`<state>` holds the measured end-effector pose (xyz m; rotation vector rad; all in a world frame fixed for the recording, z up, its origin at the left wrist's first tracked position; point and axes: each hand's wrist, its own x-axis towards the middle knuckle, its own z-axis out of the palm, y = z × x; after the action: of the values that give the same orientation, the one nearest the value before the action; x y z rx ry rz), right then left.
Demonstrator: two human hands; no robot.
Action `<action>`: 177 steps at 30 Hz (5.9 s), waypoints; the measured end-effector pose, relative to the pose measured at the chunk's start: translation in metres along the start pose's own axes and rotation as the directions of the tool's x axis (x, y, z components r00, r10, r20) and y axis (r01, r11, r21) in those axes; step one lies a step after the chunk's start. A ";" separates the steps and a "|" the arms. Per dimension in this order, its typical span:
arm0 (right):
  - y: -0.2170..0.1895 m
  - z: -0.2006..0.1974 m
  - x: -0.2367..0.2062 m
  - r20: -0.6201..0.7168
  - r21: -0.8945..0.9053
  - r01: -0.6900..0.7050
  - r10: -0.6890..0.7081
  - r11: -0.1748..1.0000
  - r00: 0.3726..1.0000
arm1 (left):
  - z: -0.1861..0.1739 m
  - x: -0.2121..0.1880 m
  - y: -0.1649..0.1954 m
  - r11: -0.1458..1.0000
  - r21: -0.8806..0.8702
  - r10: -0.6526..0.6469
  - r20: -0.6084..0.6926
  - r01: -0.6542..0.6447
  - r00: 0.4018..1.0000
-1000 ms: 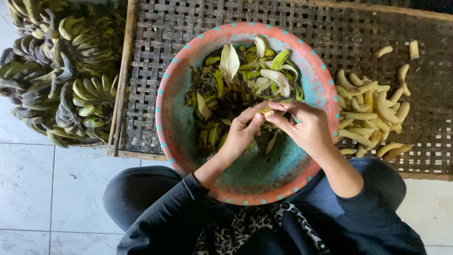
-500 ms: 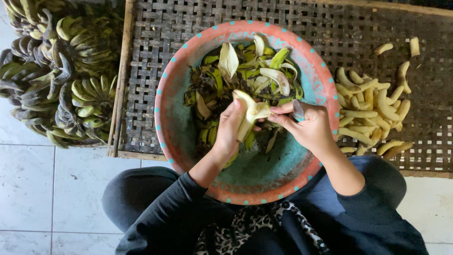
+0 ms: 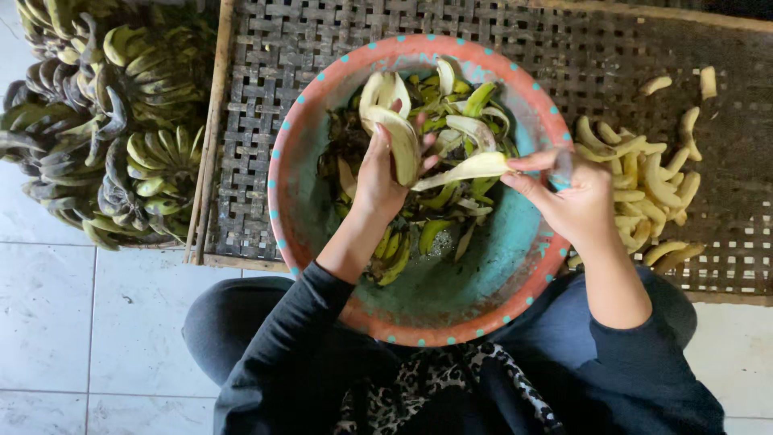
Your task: The person sits on the floor and peels small bananas one at a time, using a small paring knife to help remove the peel, dropping the peels into a large basin and placing the peeled bananas on a woven tray beside them.
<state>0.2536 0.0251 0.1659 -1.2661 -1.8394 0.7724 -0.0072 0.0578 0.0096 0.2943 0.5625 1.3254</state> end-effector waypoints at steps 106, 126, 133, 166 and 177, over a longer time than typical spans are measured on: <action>0.148 -0.036 -0.002 0.064 -0.317 -0.519 0.564 0.793 0.823 | -0.020 -0.172 -0.050 0.023 0.911 0.082 0.408 -0.411 0.909; 0.068 0.099 0.036 0.132 -0.383 -0.208 0.276 0.900 0.952 | 0.020 -0.208 0.047 -0.248 0.599 0.201 0.801 -0.762 0.564; -0.020 0.097 -0.005 0.044 -0.591 0.076 -0.061 0.803 0.997 | 0.036 -0.185 0.059 0.793 0.421 0.439 0.106 -0.440 0.892; -0.099 0.164 -0.043 0.152 -0.526 -0.020 0.117 0.850 0.981 | 0.032 -0.164 0.067 -0.464 0.867 0.369 0.373 -0.179 0.851; -0.058 0.150 -0.015 0.614 0.556 -0.713 0.366 0.427 0.699 | 0.010 -0.197 0.082 0.572 0.710 0.571 0.015 -0.411 0.821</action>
<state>0.1016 -0.0168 0.1303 -1.1324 -1.0156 2.0951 -0.0971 -0.1127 0.1028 1.0035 1.2404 1.6615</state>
